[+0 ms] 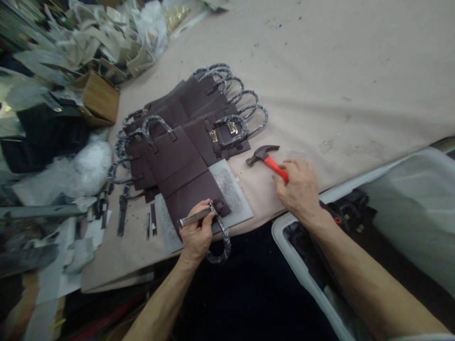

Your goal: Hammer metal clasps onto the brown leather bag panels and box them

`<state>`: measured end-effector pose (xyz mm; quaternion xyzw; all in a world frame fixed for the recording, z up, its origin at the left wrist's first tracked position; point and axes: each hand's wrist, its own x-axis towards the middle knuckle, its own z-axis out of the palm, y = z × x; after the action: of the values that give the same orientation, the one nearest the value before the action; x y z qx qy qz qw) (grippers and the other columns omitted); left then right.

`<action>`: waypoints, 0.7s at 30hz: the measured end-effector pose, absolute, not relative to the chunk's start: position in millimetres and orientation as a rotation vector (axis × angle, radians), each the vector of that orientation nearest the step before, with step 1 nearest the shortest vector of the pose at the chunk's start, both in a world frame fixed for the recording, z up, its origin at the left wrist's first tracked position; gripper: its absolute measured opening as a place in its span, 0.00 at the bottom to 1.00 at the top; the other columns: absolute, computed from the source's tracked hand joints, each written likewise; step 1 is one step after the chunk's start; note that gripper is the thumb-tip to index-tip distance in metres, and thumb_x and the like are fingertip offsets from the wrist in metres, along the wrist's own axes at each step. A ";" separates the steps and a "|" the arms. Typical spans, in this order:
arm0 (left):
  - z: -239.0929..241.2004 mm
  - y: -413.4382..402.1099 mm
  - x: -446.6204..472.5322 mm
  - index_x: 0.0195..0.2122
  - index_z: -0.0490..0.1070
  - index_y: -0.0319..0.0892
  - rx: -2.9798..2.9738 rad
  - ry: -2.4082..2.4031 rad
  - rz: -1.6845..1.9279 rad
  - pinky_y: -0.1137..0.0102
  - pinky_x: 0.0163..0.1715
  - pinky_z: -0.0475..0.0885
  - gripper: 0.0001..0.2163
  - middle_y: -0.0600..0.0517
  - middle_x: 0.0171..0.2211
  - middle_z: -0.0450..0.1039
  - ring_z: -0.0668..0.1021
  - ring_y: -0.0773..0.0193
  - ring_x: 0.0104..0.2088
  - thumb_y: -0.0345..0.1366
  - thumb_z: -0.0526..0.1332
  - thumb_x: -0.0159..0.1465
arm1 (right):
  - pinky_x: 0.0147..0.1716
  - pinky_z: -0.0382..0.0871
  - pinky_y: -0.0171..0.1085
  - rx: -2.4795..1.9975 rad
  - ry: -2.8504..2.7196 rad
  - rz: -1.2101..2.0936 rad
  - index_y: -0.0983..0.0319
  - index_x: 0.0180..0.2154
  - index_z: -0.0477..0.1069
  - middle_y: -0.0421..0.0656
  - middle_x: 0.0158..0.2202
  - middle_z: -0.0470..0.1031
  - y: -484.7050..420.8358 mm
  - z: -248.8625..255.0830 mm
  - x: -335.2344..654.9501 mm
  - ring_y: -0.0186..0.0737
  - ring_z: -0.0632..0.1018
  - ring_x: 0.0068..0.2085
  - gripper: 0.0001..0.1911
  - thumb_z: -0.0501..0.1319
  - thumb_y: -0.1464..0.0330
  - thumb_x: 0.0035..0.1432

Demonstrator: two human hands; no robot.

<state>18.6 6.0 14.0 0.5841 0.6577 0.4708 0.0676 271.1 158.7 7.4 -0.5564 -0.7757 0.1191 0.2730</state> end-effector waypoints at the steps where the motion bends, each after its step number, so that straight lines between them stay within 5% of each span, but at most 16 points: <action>1: 13.9 6.3 18.0 0.43 0.76 0.42 1.764 1.973 1.415 0.59 0.52 0.80 0.04 0.46 0.45 0.81 0.84 0.58 0.48 0.30 0.63 0.68 | 0.51 0.67 0.51 -1.589 -2.134 0.281 0.67 0.46 0.75 0.59 0.47 0.76 162.1 5.9 281.4 0.58 0.74 0.49 0.14 0.60 0.64 0.63; 14: 15.4 20.0 15.7 0.43 0.71 0.42 1.906 1.908 1.287 0.60 0.52 0.79 0.04 0.45 0.44 0.78 0.82 0.58 0.49 0.30 0.60 0.68 | 0.32 0.60 0.39 -1.954 -2.489 0.573 0.63 0.45 0.72 0.50 0.39 0.76 172.7 27.2 296.2 0.47 0.75 0.38 0.12 0.57 0.64 0.63; 21: 12.3 19.5 15.2 0.43 0.71 0.42 1.877 1.888 1.324 0.62 0.51 0.78 0.06 0.46 0.44 0.78 0.81 0.59 0.47 0.27 0.60 0.66 | 0.22 0.61 0.34 -1.762 -1.688 1.761 0.59 0.30 0.63 0.36 0.20 0.66 168.0 37.7 288.9 0.34 0.68 0.22 0.06 0.60 0.66 0.55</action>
<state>15.2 19.5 12.3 0.6290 0.6328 0.4436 0.0841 288.9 168.0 37.7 -0.5842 -0.5598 0.5838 0.0663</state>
